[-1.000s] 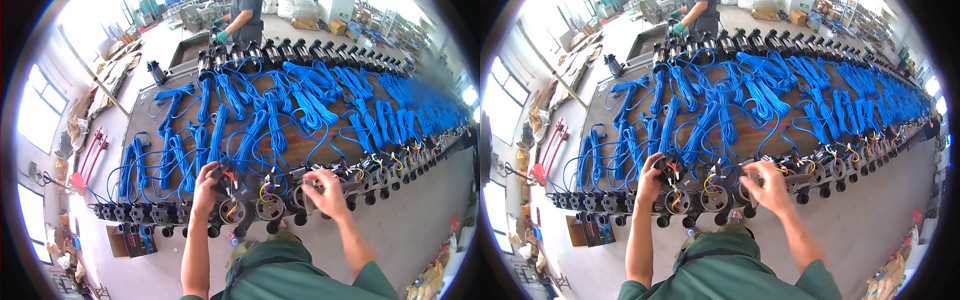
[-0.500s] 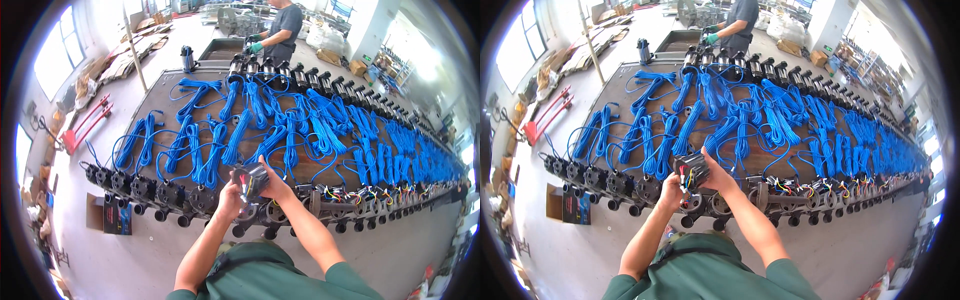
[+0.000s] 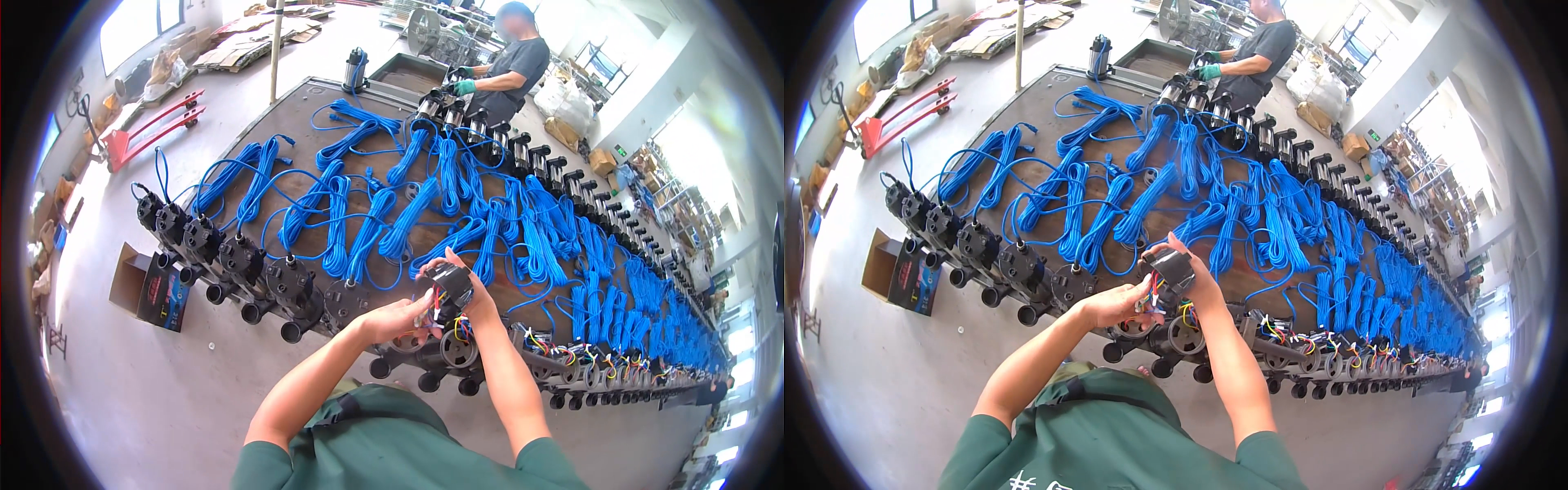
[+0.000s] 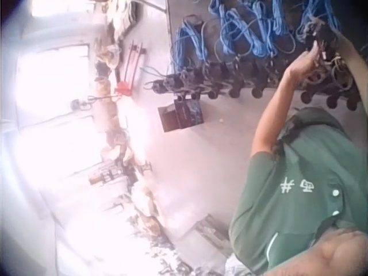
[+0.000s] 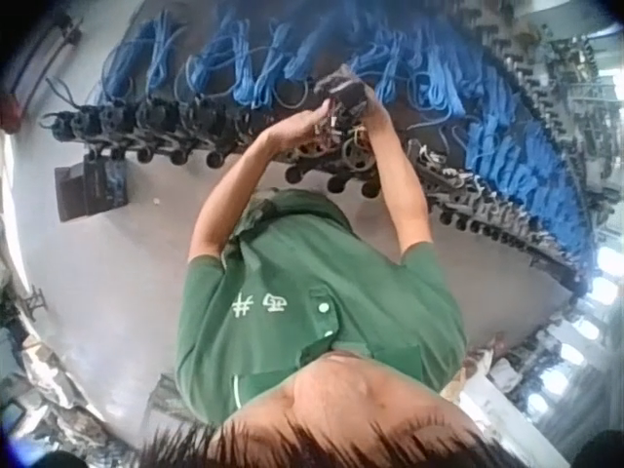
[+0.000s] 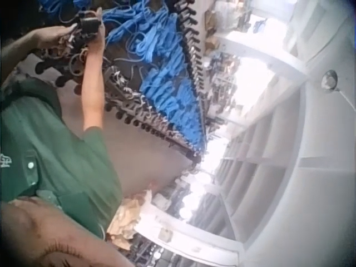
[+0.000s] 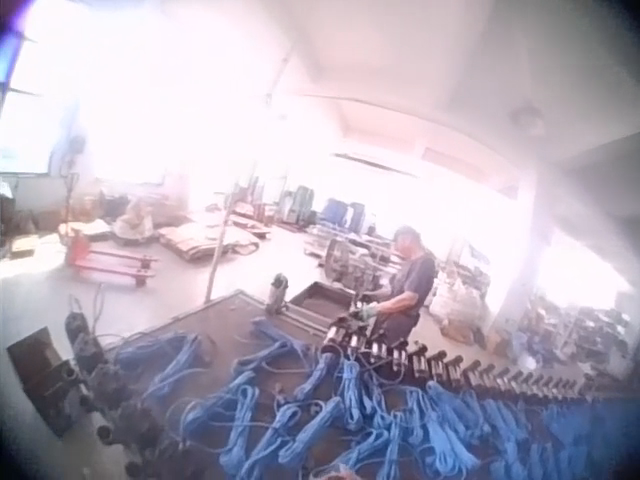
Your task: The person assembles pump components on a workstation by placing caps and using a hammer to secure them onto the main pump bodies along a line.
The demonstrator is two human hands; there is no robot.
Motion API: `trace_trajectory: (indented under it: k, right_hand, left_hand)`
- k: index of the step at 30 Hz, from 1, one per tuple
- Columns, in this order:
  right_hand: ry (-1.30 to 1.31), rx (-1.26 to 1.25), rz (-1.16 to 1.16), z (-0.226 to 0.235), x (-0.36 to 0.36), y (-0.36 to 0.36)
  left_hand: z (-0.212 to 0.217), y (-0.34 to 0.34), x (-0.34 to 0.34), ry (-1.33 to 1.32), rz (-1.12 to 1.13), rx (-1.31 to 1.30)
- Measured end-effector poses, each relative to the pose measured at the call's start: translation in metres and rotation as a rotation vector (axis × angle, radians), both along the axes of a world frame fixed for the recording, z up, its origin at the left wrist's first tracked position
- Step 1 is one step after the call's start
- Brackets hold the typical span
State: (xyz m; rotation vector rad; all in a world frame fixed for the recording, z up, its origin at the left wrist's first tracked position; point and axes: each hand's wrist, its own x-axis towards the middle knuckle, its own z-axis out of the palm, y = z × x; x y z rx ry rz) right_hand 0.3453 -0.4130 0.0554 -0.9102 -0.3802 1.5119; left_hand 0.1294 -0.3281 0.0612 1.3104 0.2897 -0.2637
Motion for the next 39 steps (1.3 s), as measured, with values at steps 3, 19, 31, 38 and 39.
trace_trajectory:
  k: [3,19,31,38,39]
  right_hand:
    - [-0.099,0.038,0.003,0.004,-0.004,-0.006]
    - [-0.804,-0.189,-0.151,0.003,-0.048,-0.036]
    - [-0.913,-0.264,-0.208,-0.016,-0.064,-0.037]
    - [-0.993,-0.293,-0.264,-0.016,-0.068,-0.043]
    - [-0.997,-0.301,-0.315,-0.016,-0.075,-0.040]
  left_hand:
    - [-0.006,-0.004,0.003,-0.007,0.193,-0.073]
    - [-0.048,-0.054,-0.037,-0.388,0.397,1.413]
    - [-0.072,-0.080,-0.050,-0.388,0.789,1.080]
    - [-0.078,-0.082,-0.061,-0.416,0.784,1.151]
    - [-0.077,-0.082,-0.065,-0.401,0.801,1.106]
